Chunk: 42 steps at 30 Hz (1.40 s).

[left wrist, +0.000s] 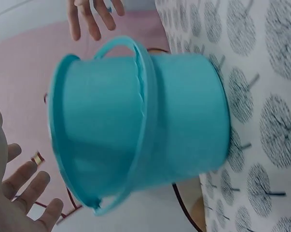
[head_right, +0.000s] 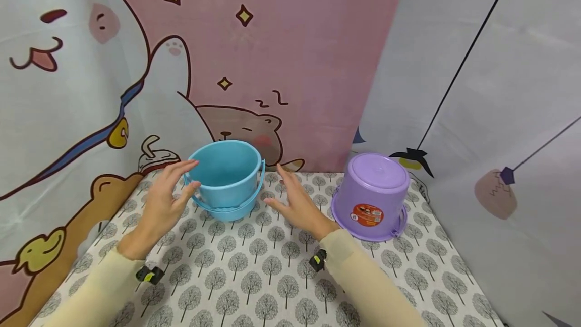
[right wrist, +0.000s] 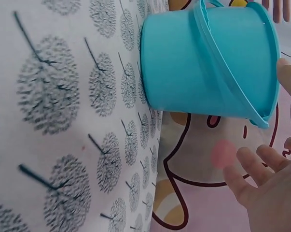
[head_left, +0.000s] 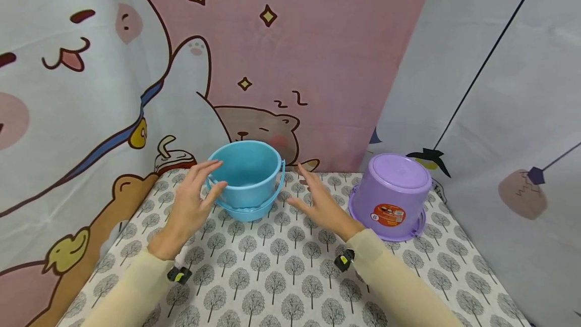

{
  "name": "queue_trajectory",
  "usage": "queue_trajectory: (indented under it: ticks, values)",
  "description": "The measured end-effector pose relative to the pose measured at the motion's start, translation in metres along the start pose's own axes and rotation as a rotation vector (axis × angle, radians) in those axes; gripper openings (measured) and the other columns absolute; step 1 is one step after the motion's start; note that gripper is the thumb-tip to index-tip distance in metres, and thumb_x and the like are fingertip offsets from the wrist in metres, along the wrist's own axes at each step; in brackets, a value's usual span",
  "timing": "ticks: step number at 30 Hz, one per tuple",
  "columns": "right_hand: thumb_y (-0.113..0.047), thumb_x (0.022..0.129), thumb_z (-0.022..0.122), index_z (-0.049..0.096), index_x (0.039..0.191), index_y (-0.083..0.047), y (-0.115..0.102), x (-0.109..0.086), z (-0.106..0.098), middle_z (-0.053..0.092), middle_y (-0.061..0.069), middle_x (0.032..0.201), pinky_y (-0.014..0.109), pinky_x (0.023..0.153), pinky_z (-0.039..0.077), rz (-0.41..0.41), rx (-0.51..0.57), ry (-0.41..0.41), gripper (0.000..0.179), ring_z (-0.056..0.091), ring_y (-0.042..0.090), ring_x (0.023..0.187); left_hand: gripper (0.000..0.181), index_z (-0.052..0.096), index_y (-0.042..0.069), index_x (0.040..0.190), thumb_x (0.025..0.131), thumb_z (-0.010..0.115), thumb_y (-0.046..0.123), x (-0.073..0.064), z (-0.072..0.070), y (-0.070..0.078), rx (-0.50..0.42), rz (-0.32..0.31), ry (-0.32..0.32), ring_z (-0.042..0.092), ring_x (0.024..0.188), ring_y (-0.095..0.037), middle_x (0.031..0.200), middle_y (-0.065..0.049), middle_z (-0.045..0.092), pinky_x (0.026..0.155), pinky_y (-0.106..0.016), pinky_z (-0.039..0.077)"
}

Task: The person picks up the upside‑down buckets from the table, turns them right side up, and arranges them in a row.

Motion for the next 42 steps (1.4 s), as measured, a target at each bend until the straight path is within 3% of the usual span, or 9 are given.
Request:
queue_trajectory:
  ticks: [5,15,22,29,33,37,42]
  values:
    - [-0.041,0.113,0.080,0.013,0.190,-0.022,-0.003,-0.018,-0.007,0.033,0.015,0.191,0.075,0.139,0.040,-0.035,-0.036,0.008,0.103,0.045,0.044,0.171,0.062,0.068,0.008,0.161,0.102,0.087,0.004,0.000,0.011,0.022,-0.024,0.078,-0.020,0.064,0.152,-0.049,0.162,-0.021,0.068,0.124,-0.069,0.058]
    - [-0.037,0.114,0.079,0.018,0.189,-0.030,0.002,-0.057,-0.023,0.035,0.014,0.190,0.078,0.137,0.040,-0.035,-0.050,0.031,0.097,0.047,0.042,0.169,0.049,0.075,0.010,0.152,0.105,0.087,0.014,-0.006,0.038,0.063,-0.053,0.169,-0.072,0.069,0.147,-0.040,0.155,-0.014,0.073,0.128,-0.068,0.056]
    - [-0.028,0.112,0.082,0.029,0.187,-0.021,0.004,-0.085,-0.040,0.049,0.017,0.180,0.074,0.128,0.053,-0.087,-0.133,0.103,0.092,0.060,0.042,0.157,0.046,0.075,0.012,0.152,0.118,0.069,0.043,-0.009,0.063,0.088,-0.075,0.229,-0.115,0.071,0.144,-0.035,0.154,-0.012,0.074,0.121,-0.062,0.061]
    - [-0.018,0.107,0.086,0.037,0.183,-0.013,0.011,-0.113,-0.057,0.053,0.018,0.176,0.074,0.123,0.058,-0.110,-0.170,0.146,0.090,0.063,0.043,0.153,0.048,0.073,0.010,0.153,0.110,0.083,0.029,-0.008,0.089,0.105,-0.090,0.254,-0.168,0.072,0.145,-0.033,0.155,-0.011,0.074,0.123,-0.056,0.062]
    - [-0.015,0.106,0.087,0.041,0.181,-0.011,0.018,-0.130,-0.069,0.057,0.017,0.173,0.072,0.120,0.060,-0.088,-0.193,0.175,0.088,0.067,0.041,0.148,0.049,0.072,0.010,0.154,0.111,0.082,0.031,-0.008,0.107,0.111,-0.085,0.257,-0.214,0.071,0.147,-0.032,0.157,-0.009,0.073,0.126,-0.054,0.062]
    - [-0.016,0.106,0.088,0.044,0.180,-0.017,0.025,-0.147,-0.082,0.062,0.010,0.168,0.064,0.120,0.061,-0.048,-0.231,0.207,0.086,0.069,0.035,0.145,0.049,0.071,0.012,0.156,0.113,0.079,0.034,-0.008,0.124,0.114,-0.082,0.240,-0.263,0.071,0.147,-0.029,0.158,-0.007,0.073,0.125,-0.051,0.062]
    - [-0.013,0.103,0.090,0.052,0.176,-0.015,0.030,-0.164,-0.099,0.066,0.008,0.163,0.031,0.118,0.060,-0.041,-0.270,0.245,0.081,0.070,0.027,0.137,0.051,0.070,0.016,0.159,0.113,0.080,0.035,-0.009,0.144,0.113,-0.088,0.193,-0.328,0.070,0.149,-0.026,0.159,-0.004,0.072,0.127,-0.048,0.061]
Point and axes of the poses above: each hand's wrist, its own x-axis towards the middle knuckle, its own z-axis out of the palm, y = z × x, the point moved 10 cm from there along x, towards the middle knuckle
